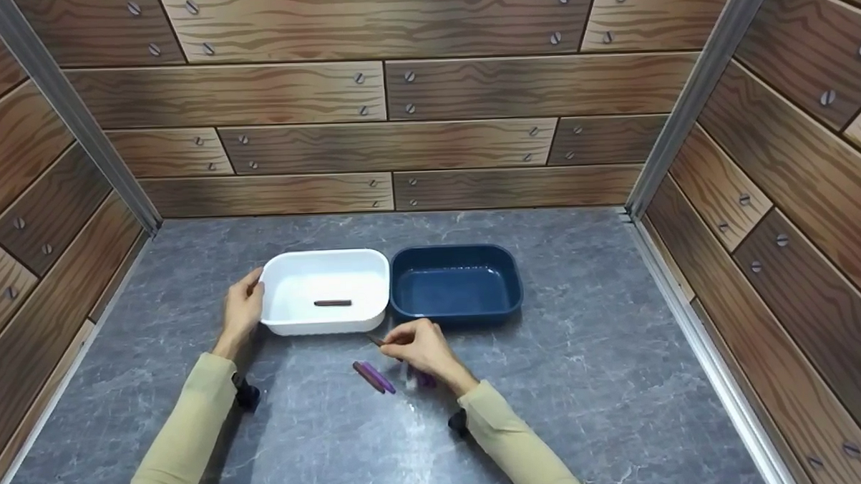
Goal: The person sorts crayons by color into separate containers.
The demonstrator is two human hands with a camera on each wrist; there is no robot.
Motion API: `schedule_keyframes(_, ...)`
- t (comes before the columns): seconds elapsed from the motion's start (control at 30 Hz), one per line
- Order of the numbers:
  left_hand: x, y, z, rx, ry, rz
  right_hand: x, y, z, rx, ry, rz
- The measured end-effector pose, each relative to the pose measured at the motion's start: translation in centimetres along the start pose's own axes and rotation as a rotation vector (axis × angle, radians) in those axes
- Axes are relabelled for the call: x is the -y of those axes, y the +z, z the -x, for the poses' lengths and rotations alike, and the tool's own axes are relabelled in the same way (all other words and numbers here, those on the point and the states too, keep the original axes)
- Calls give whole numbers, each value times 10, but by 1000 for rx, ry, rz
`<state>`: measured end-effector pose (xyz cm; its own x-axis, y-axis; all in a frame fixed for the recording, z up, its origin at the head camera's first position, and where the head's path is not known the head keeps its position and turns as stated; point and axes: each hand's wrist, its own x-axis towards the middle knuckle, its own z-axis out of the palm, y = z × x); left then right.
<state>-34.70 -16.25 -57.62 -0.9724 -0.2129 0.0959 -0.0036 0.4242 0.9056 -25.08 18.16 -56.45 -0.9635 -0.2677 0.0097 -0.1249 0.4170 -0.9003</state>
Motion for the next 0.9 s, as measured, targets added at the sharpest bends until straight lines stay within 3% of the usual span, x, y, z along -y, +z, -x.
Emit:
schedule_keyframes(0.3,0,1,-1,-3,-2,6,12,0,-7,95,-35,-101)
schedule_keyframes(0.4,0,1,-1,-7,9,0,26,-3,-4,121,-31,-173)
schedule_keyframes(0.57,-1,0,-1,-12,40,-13,27,-4,-13,136,-34,-301)
schedule_keyframes(0.9,0,1,-1,-29,42,-49,40,-6,-44,114,-17,-286)
